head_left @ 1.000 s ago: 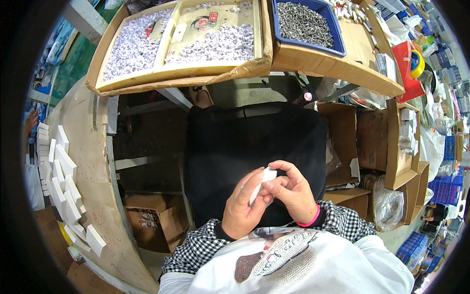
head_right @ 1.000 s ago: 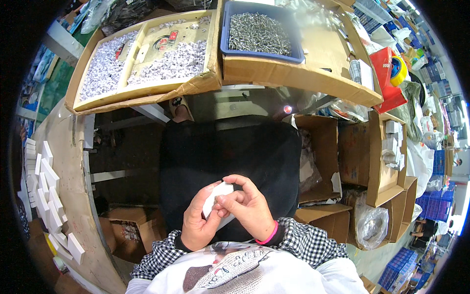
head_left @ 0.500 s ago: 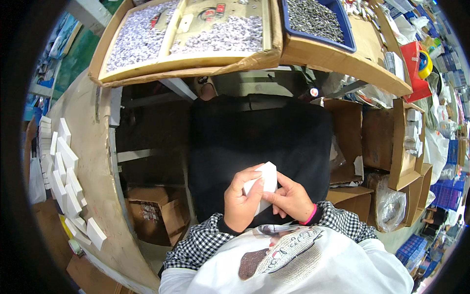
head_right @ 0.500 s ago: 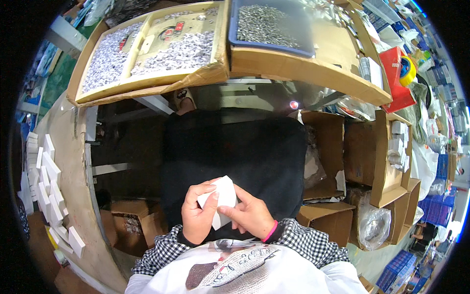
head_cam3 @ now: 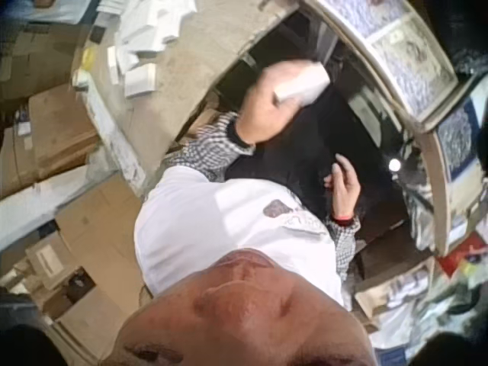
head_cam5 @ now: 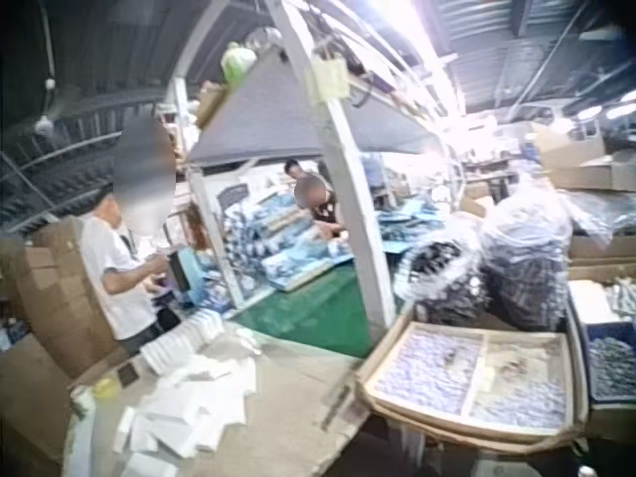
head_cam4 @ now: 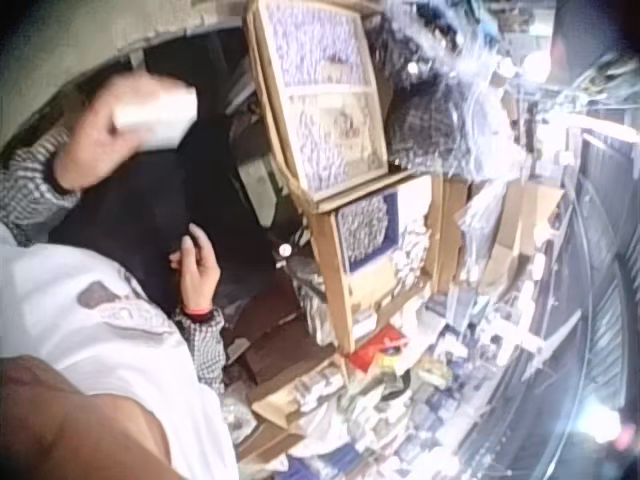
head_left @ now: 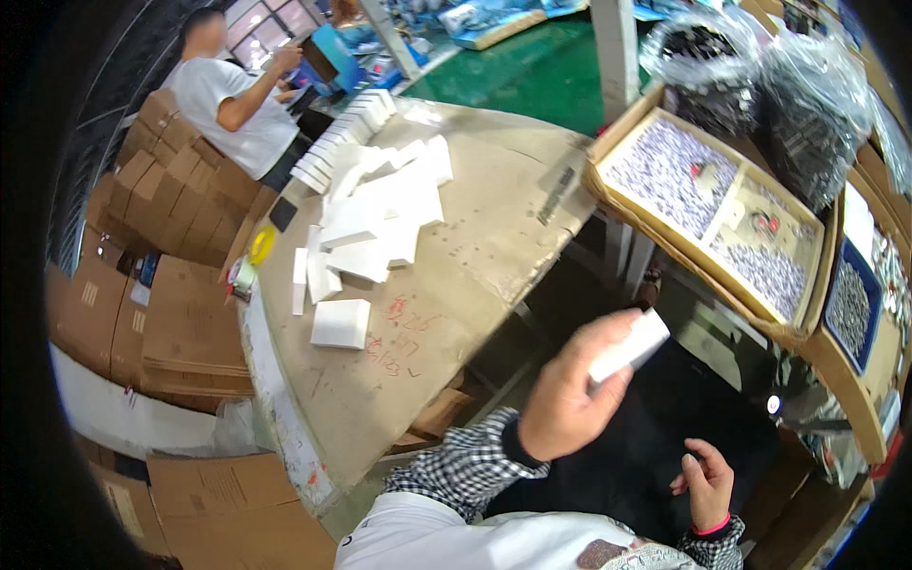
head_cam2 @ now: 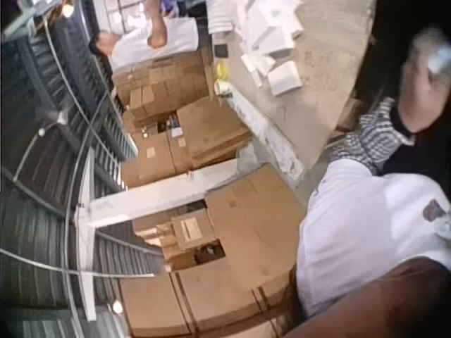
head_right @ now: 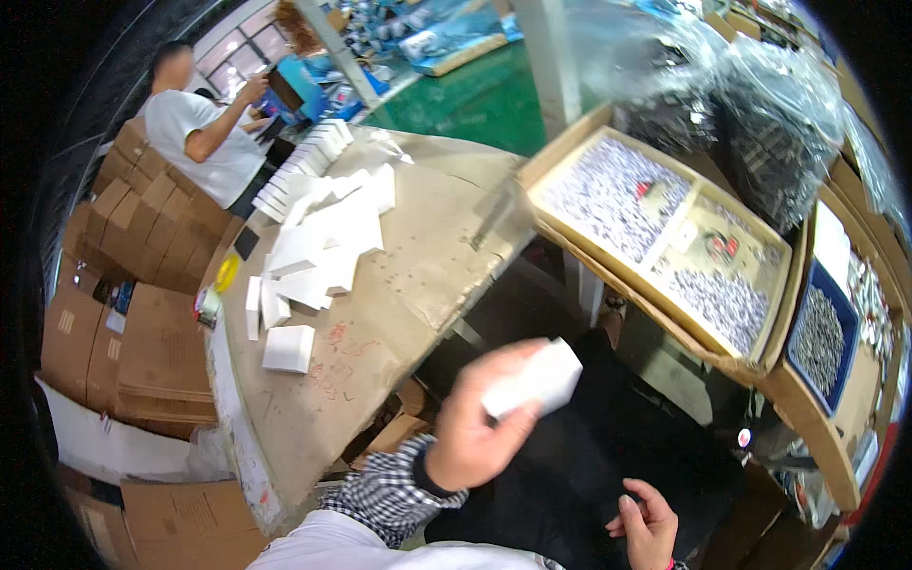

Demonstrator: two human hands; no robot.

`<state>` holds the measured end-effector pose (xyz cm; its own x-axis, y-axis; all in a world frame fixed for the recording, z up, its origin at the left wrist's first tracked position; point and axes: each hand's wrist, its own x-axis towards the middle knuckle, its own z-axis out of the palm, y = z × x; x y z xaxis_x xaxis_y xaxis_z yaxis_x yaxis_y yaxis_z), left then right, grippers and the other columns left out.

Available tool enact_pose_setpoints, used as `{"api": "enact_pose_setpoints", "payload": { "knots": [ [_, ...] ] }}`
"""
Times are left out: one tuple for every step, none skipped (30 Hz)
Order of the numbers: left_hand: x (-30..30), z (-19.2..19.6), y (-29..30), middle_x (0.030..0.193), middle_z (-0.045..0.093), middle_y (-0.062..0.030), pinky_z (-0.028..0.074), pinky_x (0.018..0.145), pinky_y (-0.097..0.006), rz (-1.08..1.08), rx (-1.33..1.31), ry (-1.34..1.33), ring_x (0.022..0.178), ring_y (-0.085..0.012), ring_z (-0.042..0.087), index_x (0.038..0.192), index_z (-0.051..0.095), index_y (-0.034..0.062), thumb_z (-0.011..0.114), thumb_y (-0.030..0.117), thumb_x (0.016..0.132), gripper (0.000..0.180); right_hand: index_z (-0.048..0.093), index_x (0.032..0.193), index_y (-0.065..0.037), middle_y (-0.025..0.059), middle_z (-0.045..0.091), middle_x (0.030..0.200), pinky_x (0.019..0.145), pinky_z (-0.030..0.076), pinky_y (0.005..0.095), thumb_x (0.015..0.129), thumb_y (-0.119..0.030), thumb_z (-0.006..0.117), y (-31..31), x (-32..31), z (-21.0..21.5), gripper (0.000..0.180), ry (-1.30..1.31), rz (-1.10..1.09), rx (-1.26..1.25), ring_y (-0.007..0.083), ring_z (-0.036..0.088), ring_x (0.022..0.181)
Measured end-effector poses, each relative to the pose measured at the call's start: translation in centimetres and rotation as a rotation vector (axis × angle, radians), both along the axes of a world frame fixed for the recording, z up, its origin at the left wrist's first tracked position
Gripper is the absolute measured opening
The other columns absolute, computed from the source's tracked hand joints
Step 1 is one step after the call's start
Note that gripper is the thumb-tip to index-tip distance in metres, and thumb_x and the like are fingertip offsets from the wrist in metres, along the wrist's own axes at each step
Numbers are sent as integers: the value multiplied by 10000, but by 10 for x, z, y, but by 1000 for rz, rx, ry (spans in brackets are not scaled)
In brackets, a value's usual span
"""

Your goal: The person repeatedly assembles small white rectangular components by inserting metal fasteners and other small parts, then places the assembled units into a cardboard box. The process is repeated continuously throughout the clip.

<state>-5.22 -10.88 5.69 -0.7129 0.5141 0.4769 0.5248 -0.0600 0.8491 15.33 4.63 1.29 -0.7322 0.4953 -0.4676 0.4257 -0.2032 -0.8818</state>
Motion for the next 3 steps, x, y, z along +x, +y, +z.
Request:
{"api": "enact_pose_setpoints", "payload": {
  "knots": [
    [-5,15,2,1242,526,-201,439,930,-383,136,21,200,1123,-337,535,1221,456,32,611,-66,778,479,547,1170,5,54,602,642,492,483,208,893,-47,539,12,13,-10,283,12,31,-40,104,581,522],
    [-20,28,-11,1258,517,-208,433,944,-400,258,-65,353,1131,-358,527,1210,467,37,644,-67,751,504,542,1202,-7,81,623,657,515,501,221,892,-43,542,14,14,-18,312,-3,54,-68,121,598,533],
    [-43,44,-24,1274,508,-211,409,969,-414,426,-126,589,1174,-365,500,1246,435,61,646,-53,759,543,534,1218,-21,87,635,691,525,514,233,902,-77,560,14,15,-26,322,2,115,-26,140,610,541]
  ]
}}
